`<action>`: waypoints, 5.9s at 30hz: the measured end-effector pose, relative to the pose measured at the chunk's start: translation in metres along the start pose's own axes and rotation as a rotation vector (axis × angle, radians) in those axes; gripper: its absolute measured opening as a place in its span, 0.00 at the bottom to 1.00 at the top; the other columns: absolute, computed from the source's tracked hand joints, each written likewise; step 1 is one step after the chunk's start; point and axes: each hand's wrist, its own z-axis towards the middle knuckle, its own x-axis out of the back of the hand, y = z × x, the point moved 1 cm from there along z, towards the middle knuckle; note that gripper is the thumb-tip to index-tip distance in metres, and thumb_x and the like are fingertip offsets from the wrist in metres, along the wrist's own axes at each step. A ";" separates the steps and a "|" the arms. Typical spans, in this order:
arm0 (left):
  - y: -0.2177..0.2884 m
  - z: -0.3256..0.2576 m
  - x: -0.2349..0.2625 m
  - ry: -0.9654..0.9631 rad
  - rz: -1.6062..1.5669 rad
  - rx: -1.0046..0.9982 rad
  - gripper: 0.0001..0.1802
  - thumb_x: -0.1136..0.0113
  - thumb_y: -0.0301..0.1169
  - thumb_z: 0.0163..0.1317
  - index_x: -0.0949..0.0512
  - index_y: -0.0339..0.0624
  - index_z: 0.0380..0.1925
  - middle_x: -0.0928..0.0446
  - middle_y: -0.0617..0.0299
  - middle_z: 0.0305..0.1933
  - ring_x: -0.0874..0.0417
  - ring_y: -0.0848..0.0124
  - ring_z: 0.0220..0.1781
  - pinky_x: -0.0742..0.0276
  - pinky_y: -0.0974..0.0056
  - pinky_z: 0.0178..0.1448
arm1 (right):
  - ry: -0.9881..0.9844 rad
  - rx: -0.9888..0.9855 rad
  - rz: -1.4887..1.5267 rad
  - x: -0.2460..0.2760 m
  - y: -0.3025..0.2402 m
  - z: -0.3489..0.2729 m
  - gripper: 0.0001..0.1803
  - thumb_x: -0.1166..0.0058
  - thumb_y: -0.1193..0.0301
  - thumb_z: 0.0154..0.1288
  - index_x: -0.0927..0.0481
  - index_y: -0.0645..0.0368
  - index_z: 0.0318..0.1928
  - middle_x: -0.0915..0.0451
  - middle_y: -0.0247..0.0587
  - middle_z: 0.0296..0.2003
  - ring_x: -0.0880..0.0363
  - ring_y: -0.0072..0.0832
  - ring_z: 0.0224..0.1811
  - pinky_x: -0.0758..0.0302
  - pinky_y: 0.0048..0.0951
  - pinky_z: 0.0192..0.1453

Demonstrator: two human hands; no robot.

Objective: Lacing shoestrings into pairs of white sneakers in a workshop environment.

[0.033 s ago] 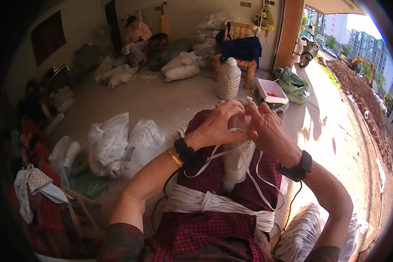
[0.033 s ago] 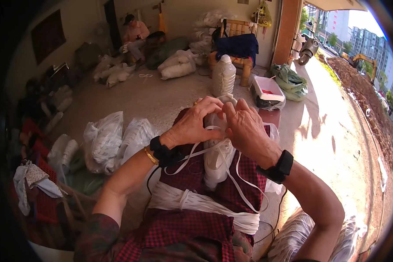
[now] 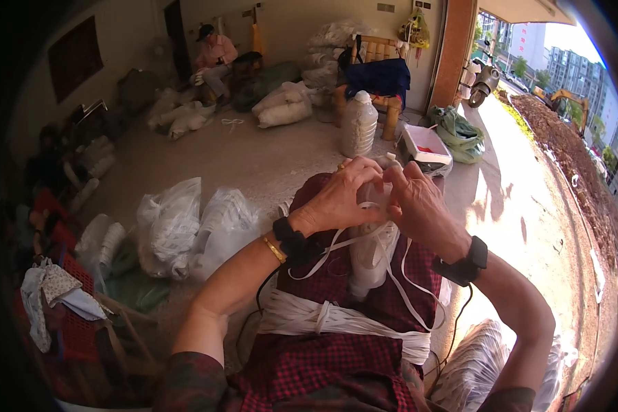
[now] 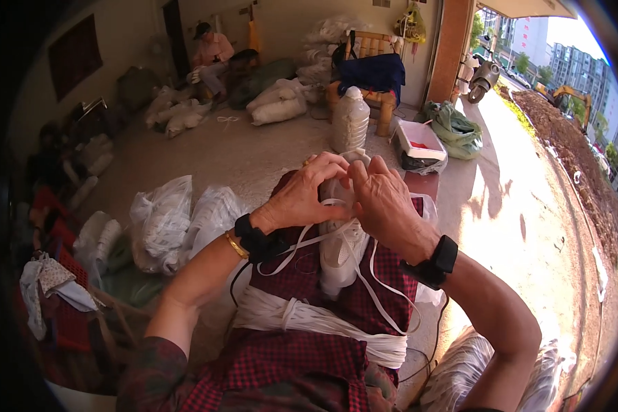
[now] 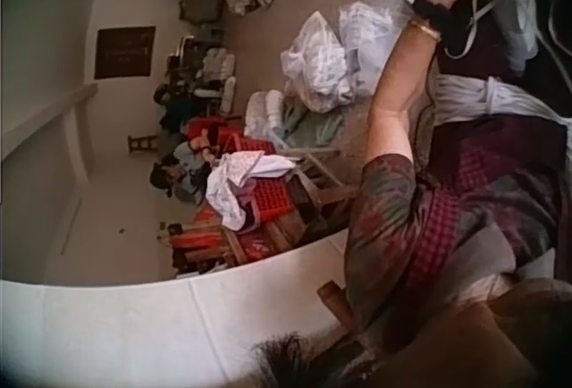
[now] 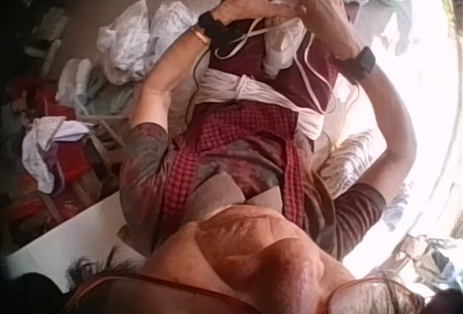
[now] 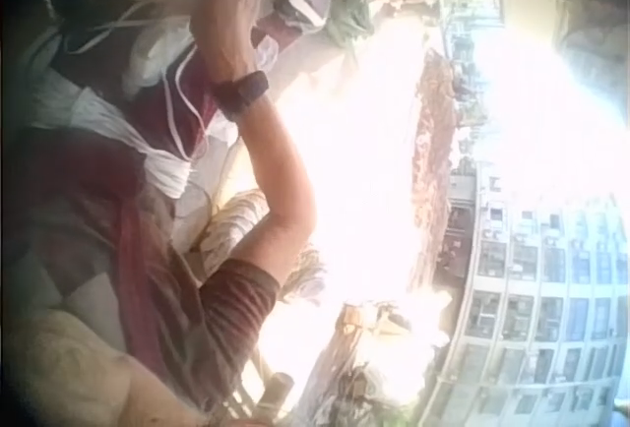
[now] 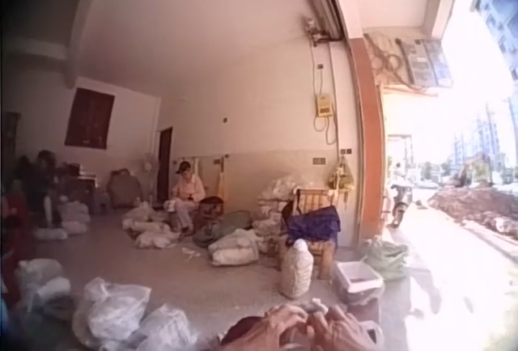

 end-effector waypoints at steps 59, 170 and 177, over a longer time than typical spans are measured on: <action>-0.003 -0.023 -0.003 0.041 -0.010 0.025 0.29 0.35 0.25 0.54 0.25 0.46 0.59 0.28 0.55 0.62 0.26 0.54 0.66 0.30 0.53 0.70 | 0.052 -0.288 0.138 -0.013 -0.008 -0.132 0.04 0.48 0.82 0.62 0.27 0.63 0.37 0.24 0.53 0.36 0.23 0.52 0.36 0.27 0.44 0.38; 0.032 0.037 -0.004 -0.394 0.180 0.038 0.06 0.39 0.27 0.52 0.27 0.39 0.24 0.25 0.58 0.30 0.22 0.65 0.32 0.27 0.59 0.39 | 1.180 -0.240 1.384 0.203 0.244 -0.327 0.13 0.61 0.69 0.82 0.32 0.63 0.58 0.31 0.31 0.38 0.40 0.14 0.27 0.42 0.14 0.23; 0.067 0.041 0.057 -0.266 -0.726 0.435 0.15 0.46 0.26 0.63 0.28 0.39 0.50 0.32 0.71 0.23 0.33 0.83 0.25 0.40 0.75 0.29 | 1.235 -0.292 1.190 0.206 0.314 -0.423 0.19 0.53 0.73 0.78 0.29 0.65 0.65 0.22 0.33 0.53 0.25 0.17 0.44 0.28 0.16 0.41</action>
